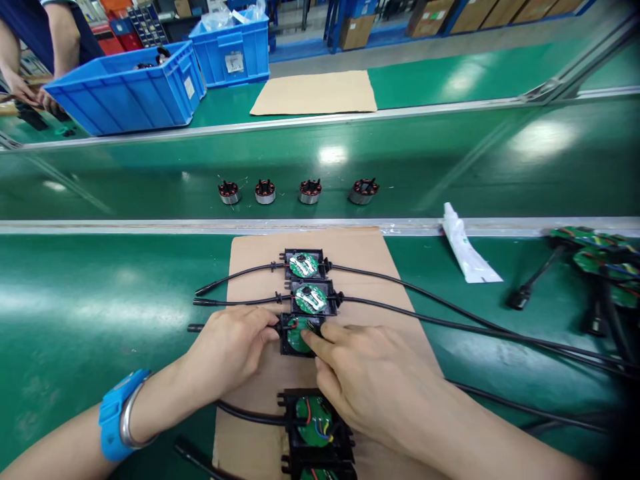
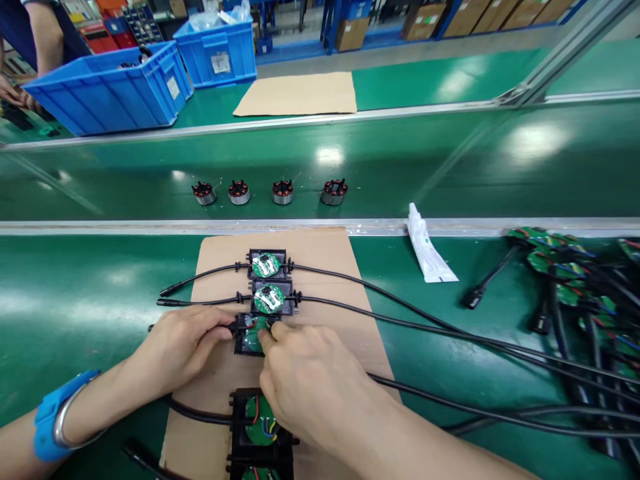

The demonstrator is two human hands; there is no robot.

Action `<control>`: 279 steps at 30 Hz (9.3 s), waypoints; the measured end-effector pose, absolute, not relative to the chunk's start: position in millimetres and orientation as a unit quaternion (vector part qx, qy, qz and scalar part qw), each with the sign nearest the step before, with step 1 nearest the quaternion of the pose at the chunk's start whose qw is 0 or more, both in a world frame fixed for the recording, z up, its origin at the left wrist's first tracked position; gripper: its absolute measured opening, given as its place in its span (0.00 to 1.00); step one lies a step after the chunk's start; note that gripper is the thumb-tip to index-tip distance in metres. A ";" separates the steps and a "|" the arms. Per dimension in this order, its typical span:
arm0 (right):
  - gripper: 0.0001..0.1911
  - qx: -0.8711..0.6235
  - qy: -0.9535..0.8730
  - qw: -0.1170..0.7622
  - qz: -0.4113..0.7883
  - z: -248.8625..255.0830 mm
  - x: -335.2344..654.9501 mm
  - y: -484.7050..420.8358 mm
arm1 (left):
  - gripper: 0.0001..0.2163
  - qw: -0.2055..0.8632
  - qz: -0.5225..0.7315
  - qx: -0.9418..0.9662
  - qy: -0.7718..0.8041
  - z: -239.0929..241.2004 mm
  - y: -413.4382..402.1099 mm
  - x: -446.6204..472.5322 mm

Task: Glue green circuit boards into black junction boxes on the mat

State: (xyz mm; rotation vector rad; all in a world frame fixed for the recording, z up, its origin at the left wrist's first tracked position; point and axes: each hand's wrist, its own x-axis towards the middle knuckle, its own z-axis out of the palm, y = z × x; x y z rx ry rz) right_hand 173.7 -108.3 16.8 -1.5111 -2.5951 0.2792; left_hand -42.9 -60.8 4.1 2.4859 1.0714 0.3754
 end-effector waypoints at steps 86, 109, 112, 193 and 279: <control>0.13 -0.505 -0.818 0.223 0.164 -26.8 206.2 -112.9 | 0.29 0.106 0.024 0.960 0.257 0.2 -90.2 -3.5; 0.13 -0.436 -0.898 0.064 0.019 7.1 136.3 -131.9 | 0.09 0.291 0.154 0.877 0.349 -8.6 -67.5 -36.5; 0.19 -0.491 -0.865 0.096 0.039 10.2 149.2 -136.8 | 0.07 0.288 0.160 0.877 0.349 -8.5 -67.4 -37.2; 0.18 -0.512 -0.843 0.003 0.166 19.9 191.1 -64.0 | 0.14 0.217 0.094 0.883 0.405 13.0 -17.2 -13.6; 0.17 -0.514 -0.848 0.124 0.047 14.1 143.8 -83.1 | 0.07 0.204 0.145 0.884 0.395 2.2 -16.8 -36.9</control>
